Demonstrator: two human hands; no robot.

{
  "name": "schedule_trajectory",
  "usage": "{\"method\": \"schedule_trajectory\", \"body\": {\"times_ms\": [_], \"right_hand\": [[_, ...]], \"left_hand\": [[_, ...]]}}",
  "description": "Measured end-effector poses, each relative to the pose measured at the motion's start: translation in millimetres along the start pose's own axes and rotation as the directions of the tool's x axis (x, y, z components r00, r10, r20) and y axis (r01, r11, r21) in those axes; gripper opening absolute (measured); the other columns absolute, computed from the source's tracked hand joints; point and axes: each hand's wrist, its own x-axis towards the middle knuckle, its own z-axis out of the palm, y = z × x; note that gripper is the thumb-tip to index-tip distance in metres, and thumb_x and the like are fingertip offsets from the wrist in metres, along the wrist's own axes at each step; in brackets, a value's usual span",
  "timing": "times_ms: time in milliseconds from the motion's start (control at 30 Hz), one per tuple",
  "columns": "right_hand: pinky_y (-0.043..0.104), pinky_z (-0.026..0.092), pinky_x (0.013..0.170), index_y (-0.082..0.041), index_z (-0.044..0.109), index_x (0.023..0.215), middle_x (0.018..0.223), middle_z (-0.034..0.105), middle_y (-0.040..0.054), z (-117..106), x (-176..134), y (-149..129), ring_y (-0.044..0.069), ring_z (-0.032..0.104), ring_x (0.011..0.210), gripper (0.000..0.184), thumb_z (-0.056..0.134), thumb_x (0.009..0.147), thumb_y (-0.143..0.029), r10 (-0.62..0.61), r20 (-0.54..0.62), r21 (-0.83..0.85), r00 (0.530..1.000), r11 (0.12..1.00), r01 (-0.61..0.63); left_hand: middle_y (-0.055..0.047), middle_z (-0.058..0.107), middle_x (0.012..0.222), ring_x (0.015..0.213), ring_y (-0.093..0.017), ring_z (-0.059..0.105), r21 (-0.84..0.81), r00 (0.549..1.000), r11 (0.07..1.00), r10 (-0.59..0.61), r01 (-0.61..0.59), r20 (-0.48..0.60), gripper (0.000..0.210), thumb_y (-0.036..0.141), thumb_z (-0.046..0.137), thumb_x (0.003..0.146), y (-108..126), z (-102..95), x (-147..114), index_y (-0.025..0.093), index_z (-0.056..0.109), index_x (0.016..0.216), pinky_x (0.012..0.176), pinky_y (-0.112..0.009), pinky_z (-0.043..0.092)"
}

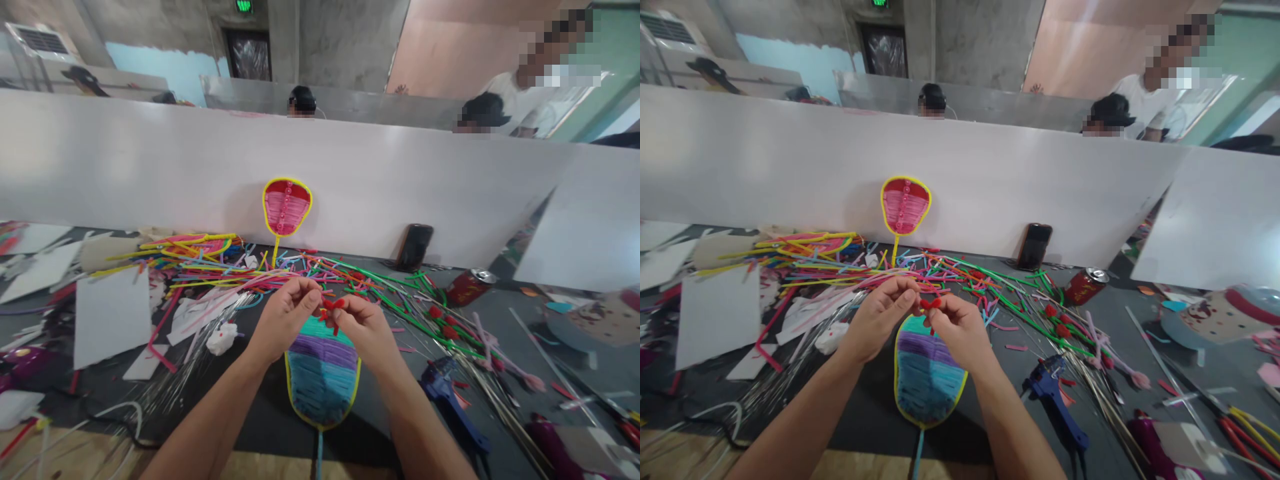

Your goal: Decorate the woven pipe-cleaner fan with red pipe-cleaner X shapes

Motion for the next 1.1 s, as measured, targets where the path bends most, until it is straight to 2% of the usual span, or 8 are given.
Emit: {"method": "schedule_trajectory", "body": {"times_ms": [133,267,467,767,867,1000,1100], "right_hand": [[0.024,0.039,0.053,-0.018,0.058,0.06,0.057,0.055,-0.0025,3.5,-2.5,-3.5,0.011,0.049,0.053,0.012,0.056,0.072,-0.022,-0.056,-0.018,-0.163,0.998,0.985,0.053],[0.023,0.039,0.055,-0.018,0.058,0.06,0.057,0.054,-0.0027,6.1,-3.5,-2.8,0.011,0.048,0.054,0.012,0.053,0.071,-0.02,-0.088,-0.005,-0.221,0.996,0.972,0.085],[0.023,0.038,0.055,-0.018,0.057,0.061,0.057,0.051,-0.003,6.7,-2.1,1.9,0.011,0.046,0.055,0.012,0.051,0.071,-0.019,-0.109,-0.019,-0.252,0.994,0.963,0.101],[0.023,0.035,0.053,-0.018,0.056,0.062,0.057,0.049,-0.0032,9.7,-2.7,5.0,0.011,0.042,0.055,0.012,0.053,0.073,-0.02,-0.125,-0.058,-0.271,0.99,0.957,0.105],[0.023,0.036,0.053,-0.018,0.056,0.062,0.057,0.05,-0.0035,8.0,-0.8,6.3,0.01,0.043,0.054,0.012,0.055,0.074,-0.021,-0.1,-0.062,-0.205,0.993,0.975,0.086],[0.024,0.04,0.057,-0.018,0.056,0.064,0.059,0.056,-0.0024,1.7,2.0,12.0,0.011,0.049,0.056,0.016,0.056,0.078,-0.025,-0.036,-0.015,0.072,0.999,0.997,0.037],[0.024,0.04,0.058,-0.018,0.058,0.065,0.059,0.058,-0.0025,-0.2,2.1,15.7,0.01,0.05,0.057,0.017,0.057,0.08,-0.025,-0.028,0.028,0.183,0.999,0.983,0.022]], "left_hand": [[0.003,0.057,0.071,0.064,-0.01,0.056,0.154,1.0,0.988,-0.022,0.025,-0.02,0.019,0.028,0.064,0.076,5.4,3.2,-1.7,0.018,0.054,0.089,0.06,-0.021,0.045],[0.004,0.057,0.069,0.062,-0.011,0.055,0.235,0.999,0.972,-0.02,0.029,-0.039,0.011,0.024,0.061,0.074,8.6,7.8,-3.5,0.018,0.055,0.082,0.058,-0.021,0.045],[0.003,0.059,0.068,0.061,-0.011,0.056,0.25,0.998,0.968,-0.011,0.025,-0.057,0.008,0.021,0.059,0.073,10.2,8.6,-4.6,0.018,0.057,0.079,0.058,-0.022,0.045],[0.003,0.057,0.071,0.064,-0.011,0.056,0.293,0.996,0.956,0.055,-0.03,-0.077,0.01,0.022,0.057,0.077,1.3,8.0,-5.6,0.018,0.057,0.087,0.063,-0.022,0.045],[0.002,0.059,0.074,0.067,-0.012,0.058,0.273,0.996,0.961,0.069,-0.051,-0.054,0.013,0.025,0.058,0.079,2.4,6.2,-5.2,0.018,0.057,0.091,0.064,-0.023,0.047],[-0.002,0.064,0.08,0.071,-0.014,0.061,0.203,0.998,0.978,0.029,-0.041,0.063,0.02,0.033,0.054,0.084,8.8,1.7,-3.0,0.017,0.059,0.095,0.067,-0.026,0.049],[-0.002,0.064,0.076,0.068,-0.015,0.061,0.232,0.992,0.97,0.046,-0.073,0.12,0.019,0.033,0.054,0.084,11.2,-1.3,-1.8,0.016,0.061,0.088,0.066,-0.026,0.049]]}}
